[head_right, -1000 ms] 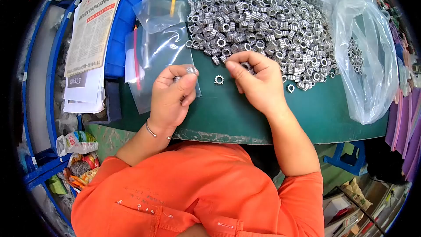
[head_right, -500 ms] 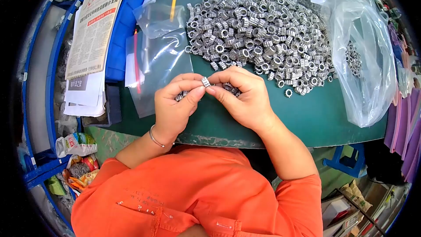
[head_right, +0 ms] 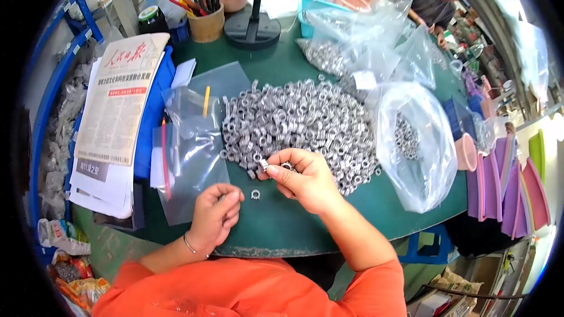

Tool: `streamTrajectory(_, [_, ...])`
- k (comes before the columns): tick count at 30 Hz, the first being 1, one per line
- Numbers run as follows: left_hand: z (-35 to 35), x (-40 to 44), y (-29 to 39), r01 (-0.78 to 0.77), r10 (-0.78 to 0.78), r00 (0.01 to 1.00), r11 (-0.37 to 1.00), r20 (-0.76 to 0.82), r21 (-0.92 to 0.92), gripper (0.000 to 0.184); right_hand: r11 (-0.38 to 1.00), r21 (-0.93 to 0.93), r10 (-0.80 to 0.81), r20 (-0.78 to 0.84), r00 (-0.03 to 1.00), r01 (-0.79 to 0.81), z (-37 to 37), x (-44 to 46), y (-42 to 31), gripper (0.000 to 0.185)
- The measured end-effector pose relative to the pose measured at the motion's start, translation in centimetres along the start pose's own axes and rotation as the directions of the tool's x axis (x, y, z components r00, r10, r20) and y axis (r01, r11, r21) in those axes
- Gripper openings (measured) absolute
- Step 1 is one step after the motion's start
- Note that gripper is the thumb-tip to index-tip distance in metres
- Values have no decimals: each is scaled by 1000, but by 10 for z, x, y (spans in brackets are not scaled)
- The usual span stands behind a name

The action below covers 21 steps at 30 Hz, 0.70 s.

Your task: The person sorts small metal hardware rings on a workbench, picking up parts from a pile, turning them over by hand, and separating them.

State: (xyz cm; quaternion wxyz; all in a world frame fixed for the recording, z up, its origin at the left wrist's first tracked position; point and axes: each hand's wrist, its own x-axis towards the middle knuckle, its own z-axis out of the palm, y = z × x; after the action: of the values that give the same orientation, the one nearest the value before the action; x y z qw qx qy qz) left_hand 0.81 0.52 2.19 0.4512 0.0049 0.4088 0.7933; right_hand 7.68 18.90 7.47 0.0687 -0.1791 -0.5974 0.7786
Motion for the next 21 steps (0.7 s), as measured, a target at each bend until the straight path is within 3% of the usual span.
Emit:
streamTrajectory(2, [-4,-1,1,7,-4,999,999,48,-45,10,981,-118,153,4,988,-152,4,14,-31,11])
streamTrajectory(3, [-5,0,1,-4,7,998,999,59,-52,10,974,-172,151,22,988,-145,-1,27,-37,12])
streamTrajectory(5, [-7,0,3,20,-13,998,995,63,-101,10,973,-230,33,6,999,-31,-9,59,-62,13])
streamTrajectory(7, [-10,2,4,17,-7,996,993,85,-118,9,966,-233,-142,-120,983,112,-25,99,-92,12])
streamTrajectory(9, [-12,2,5,23,-11,997,990,81,-141,8,958,18,-261,-357,897,286,-43,139,-120,14])
streamTrajectory(11, [-12,2,7,26,-14,996,989,83,-148,8,924,167,-224,-498,838,345,-64,166,-131,14])
streamTrajectory(15, [-15,4,10,119,-85,986,964,146,-236,12,921,236,-172,-465,868,309,-54,157,-110,14])
streamTrajectory(17, [-17,2,9,202,-163,974,937,154,-285,15,939,255,-143,-318,937,230,-29,131,-88,13])
streamTrajectory(19, [-17,4,8,246,-182,959,915,218,-320,23,961,196,-133,-291,948,195,4,102,-68,14])
streamTrajectory(21, [-18,6,6,330,-263,938,877,227,-348,33,977,67,-193,-129,973,202,28,72,-37,17])
